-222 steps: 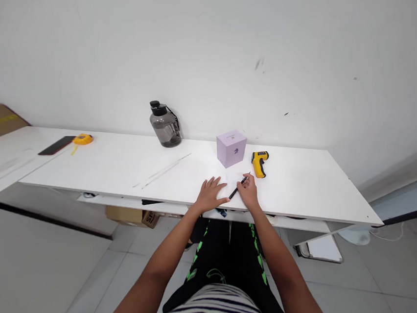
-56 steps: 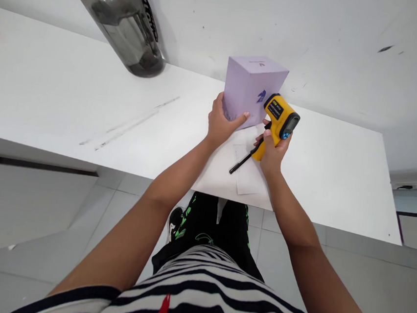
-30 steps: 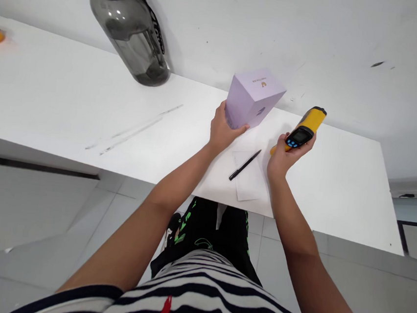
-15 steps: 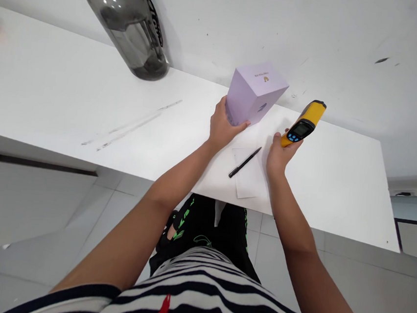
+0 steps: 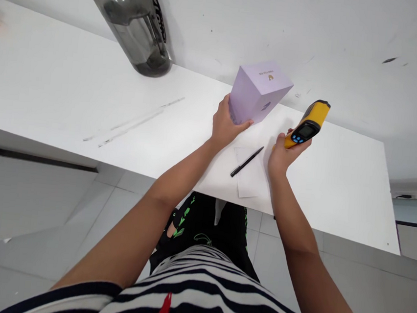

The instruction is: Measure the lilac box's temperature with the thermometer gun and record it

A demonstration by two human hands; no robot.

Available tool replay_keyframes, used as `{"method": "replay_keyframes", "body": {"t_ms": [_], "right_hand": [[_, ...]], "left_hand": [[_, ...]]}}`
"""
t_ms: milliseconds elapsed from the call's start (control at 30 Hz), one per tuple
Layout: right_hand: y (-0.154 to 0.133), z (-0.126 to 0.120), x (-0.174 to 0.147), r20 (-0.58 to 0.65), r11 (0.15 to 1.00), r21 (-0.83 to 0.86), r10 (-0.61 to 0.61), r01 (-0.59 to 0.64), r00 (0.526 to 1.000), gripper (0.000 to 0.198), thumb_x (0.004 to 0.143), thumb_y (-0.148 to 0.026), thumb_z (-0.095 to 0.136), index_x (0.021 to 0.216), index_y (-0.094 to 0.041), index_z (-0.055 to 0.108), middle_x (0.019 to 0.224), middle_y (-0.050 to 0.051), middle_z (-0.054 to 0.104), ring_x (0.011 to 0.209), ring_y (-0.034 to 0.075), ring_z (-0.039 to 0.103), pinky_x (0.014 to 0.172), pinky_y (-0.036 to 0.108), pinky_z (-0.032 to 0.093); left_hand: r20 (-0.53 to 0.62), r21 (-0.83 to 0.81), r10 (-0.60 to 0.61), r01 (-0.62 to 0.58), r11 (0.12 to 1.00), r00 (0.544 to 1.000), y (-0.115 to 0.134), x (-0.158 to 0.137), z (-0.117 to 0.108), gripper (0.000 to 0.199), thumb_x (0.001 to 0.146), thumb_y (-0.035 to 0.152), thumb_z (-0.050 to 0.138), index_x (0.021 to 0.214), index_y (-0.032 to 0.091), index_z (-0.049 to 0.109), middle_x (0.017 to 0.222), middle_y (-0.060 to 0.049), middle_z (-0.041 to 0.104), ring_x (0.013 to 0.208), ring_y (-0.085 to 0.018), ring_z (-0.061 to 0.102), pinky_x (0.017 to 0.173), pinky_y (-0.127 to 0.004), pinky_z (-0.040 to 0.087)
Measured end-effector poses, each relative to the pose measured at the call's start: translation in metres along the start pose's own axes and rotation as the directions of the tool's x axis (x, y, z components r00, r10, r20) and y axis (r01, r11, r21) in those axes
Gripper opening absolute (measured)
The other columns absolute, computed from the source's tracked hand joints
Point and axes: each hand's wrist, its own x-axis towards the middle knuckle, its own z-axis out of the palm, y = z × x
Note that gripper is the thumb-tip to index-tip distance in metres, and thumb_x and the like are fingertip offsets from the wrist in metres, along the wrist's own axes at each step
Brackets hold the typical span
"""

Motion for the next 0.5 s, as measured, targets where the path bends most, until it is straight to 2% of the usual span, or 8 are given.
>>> {"method": "replay_keyframes", "body": {"t_ms": [167, 333, 500], "right_hand": [[-0.01, 0.004, -0.004, 0.018, 0.997, 0.018, -0.078, 0.078, 0.997, 0.065, 0.095, -0.049, 0.057, 0.149, -0.032, 0.027, 0.151, 0.012, 0.042, 0.141, 0.023, 0.051, 0.118, 0.057, 0.042], [-0.013, 0.006, -0.003, 0.122, 0.997, -0.025, -0.072, 0.075, 0.99, 0.068, 0.095, -0.054, 0.056, 0.152, -0.031, 0.027, 0.151, 0.012, 0.041, 0.148, 0.025, 0.044, 0.12, 0.058, 0.037], [-0.006, 0.005, 0.008, 0.171, 0.995, -0.072, -0.06, 0.073, 0.984, 0.065, 0.096, -0.053, 0.053, 0.152, -0.033, 0.028, 0.153, 0.011, 0.037, 0.148, 0.023, 0.043, 0.118, 0.06, 0.039]], "left_hand": [[0.015, -0.005, 0.002, -0.002, 1.0, 1.0, -0.002, 0.001, 0.002, 0.112, 0.063, 0.08, 0.079, 0.153, 0.035, 0.031, 0.158, -0.014, 0.045, 0.155, -0.04, 0.034, 0.124, -0.055, 0.034], [0.002, -0.084, -0.037, 0.037, 0.996, 0.999, -0.008, 0.001, 0.007, 0.11, 0.059, 0.077, 0.083, 0.149, 0.037, 0.034, 0.156, -0.012, 0.044, 0.155, -0.041, 0.032, 0.125, -0.058, 0.033], [-0.005, -0.216, -0.062, 0.059, 0.975, 0.998, -0.01, 0.002, 0.008, 0.108, 0.054, 0.072, 0.089, 0.144, 0.037, 0.041, 0.152, -0.011, 0.047, 0.154, -0.043, 0.034, 0.125, -0.06, 0.032]]}}
